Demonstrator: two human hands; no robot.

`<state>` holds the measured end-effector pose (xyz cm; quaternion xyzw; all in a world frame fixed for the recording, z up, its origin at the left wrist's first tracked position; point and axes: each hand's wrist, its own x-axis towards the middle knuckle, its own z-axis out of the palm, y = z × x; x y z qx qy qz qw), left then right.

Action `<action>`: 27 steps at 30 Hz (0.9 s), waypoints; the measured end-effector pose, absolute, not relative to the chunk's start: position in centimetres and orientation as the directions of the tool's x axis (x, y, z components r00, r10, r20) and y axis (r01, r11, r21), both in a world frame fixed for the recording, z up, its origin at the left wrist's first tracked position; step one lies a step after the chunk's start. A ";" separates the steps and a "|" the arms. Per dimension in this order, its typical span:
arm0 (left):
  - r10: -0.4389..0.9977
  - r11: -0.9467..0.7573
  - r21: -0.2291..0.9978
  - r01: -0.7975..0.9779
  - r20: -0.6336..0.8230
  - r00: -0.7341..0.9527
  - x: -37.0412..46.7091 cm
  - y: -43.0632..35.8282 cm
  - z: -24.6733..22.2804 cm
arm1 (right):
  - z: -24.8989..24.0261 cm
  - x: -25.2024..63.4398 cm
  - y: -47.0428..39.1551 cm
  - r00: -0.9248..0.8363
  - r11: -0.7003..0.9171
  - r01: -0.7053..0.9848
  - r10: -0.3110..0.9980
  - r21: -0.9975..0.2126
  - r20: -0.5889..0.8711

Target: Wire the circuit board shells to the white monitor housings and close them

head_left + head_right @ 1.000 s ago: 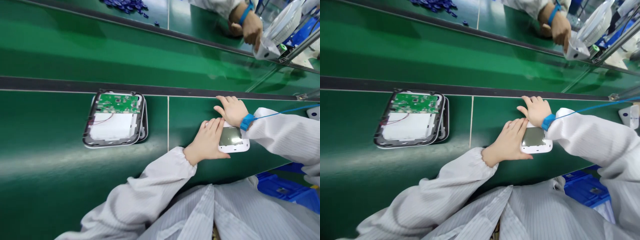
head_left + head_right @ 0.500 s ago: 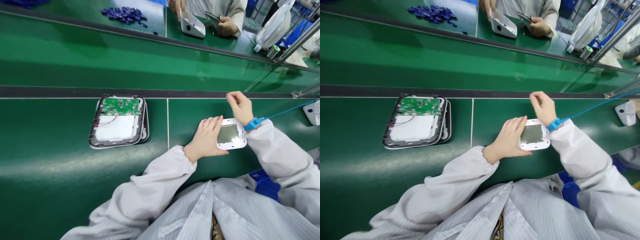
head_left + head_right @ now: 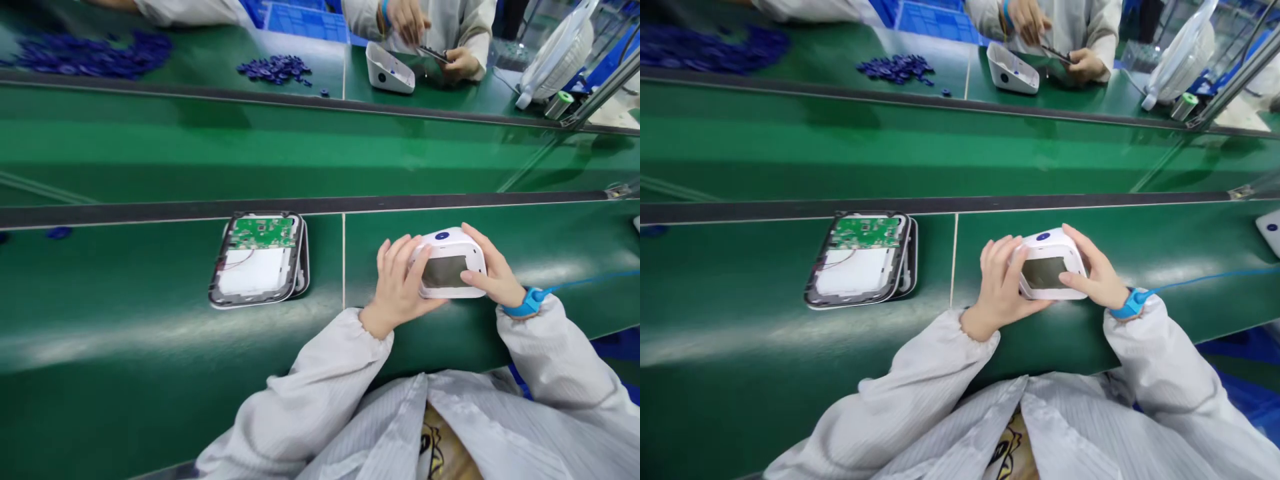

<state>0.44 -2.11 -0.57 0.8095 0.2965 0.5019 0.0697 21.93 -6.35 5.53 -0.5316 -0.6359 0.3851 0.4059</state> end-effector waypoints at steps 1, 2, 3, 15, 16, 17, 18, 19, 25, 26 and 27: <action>0.570 -0.796 0.453 0.401 0.784 0.246 0.0 -1.7 -0.7 | 5.1 21.4 -5.7 -0.110 0.238 0.371 0.971 -0.898 0.212; 0.619 -0.764 0.540 0.354 0.767 0.167 -0.4 -1.2 -0.8 | 4.6 20.8 -5.1 -0.109 0.334 0.374 0.942 -0.865 0.317; 0.699 -0.703 0.662 0.258 0.709 0.086 -0.8 -0.7 -0.8 | 4.1 20.1 -4.7 -0.107 0.423 0.371 0.904 -0.827 0.414; 0.972 0.136 0.832 -0.538 -0.008 0.234 -1.7 1.0 1.2 | 1.2 17.8 -5.5 -0.137 0.729 0.354 0.660 -0.585 0.739; 0.977 0.114 0.834 -0.539 0.005 0.215 -1.6 1.0 1.2 | 1.2 17.9 -5.5 -0.142 0.733 0.369 0.652 -0.572 0.744; 0.980 0.085 0.840 -0.536 0.028 0.199 -1.6 1.0 1.2 | 1.1 18.0 -5.5 -0.150 0.734 0.385 0.649 -0.560 0.746; 0.980 0.055 0.848 -0.528 0.055 0.190 -1.6 1.1 1.2 | 1.2 18.0 -5.6 -0.165 0.735 0.399 0.646 -0.548 0.746; 0.980 0.028 0.857 -0.515 0.078 0.182 -1.5 1.1 1.2 | 1.2 18.0 -5.6 -0.184 0.736 0.412 0.644 -0.537 0.742; 0.986 0.095 0.860 -0.501 -0.012 0.165 -1.7 0.9 1.0 | 1.9 18.1 -5.6 -0.249 0.728 0.478 0.650 -0.492 0.718; 0.985 0.125 0.847 -0.517 -0.046 0.163 -1.8 0.8 0.9 | 2.1 18.0 -5.5 -0.245 0.724 0.475 0.655 -0.501 0.714; 0.984 0.154 0.832 -0.534 -0.081 0.158 -1.8 0.8 0.8 | 2.3 18.0 -5.4 -0.242 0.720 0.468 0.662 -0.513 0.709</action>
